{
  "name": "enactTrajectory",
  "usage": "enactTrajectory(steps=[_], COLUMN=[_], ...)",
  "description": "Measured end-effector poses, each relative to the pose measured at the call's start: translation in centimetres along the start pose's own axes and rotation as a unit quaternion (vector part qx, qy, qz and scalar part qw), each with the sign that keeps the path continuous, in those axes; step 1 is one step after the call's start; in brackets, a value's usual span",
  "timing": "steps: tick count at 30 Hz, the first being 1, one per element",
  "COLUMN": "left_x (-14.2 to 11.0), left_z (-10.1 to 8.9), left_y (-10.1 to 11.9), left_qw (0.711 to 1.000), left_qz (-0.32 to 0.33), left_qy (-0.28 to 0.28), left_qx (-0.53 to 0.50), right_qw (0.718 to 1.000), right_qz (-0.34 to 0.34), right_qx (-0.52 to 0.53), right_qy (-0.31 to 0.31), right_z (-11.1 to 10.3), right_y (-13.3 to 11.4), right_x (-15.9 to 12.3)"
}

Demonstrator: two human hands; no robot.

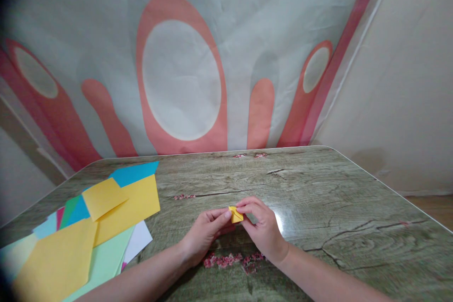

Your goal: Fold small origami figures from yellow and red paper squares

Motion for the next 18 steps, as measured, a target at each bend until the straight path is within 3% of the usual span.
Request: enactTrajectory(steps=[5, 11, 15, 18], left_x=[-0.1, 0.1, 0.4, 0.3], left_z=[0.1, -0.4, -1.0, -1.1], left_y=[-0.1, -0.2, 0.3, 0.9], left_qw=[1.0, 1.0, 0.992, 0.963], left_qz=[0.002, 0.005, 0.042, 0.113], left_qy=[-0.011, -0.007, 0.027, 0.058], left_qx=[-0.018, 0.009, 0.119, 0.237], right_qw=[0.998, 0.996, 0.996, 0.991], right_qz=[-0.048, -0.047, 0.012, 0.092], right_qx=[-0.024, -0.01, 0.033, 0.054], right_qy=[-0.021, -0.072, -0.083, -0.081], right_z=[0.2, 0.2, 0.1, 0.1], right_y=[-0.3, -0.4, -0.5, -0.3], right_x=[-0.1, 0.2, 0.4, 0.4])
Point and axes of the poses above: each hand's wrist, its own x-axis towards the middle knuckle, its own z-axis out of the palm, y = z × x, the point moved 2 cm from there along x, towards the middle knuckle, and after that the axes turned 7 degrees about -z, right-handed, at the moved point
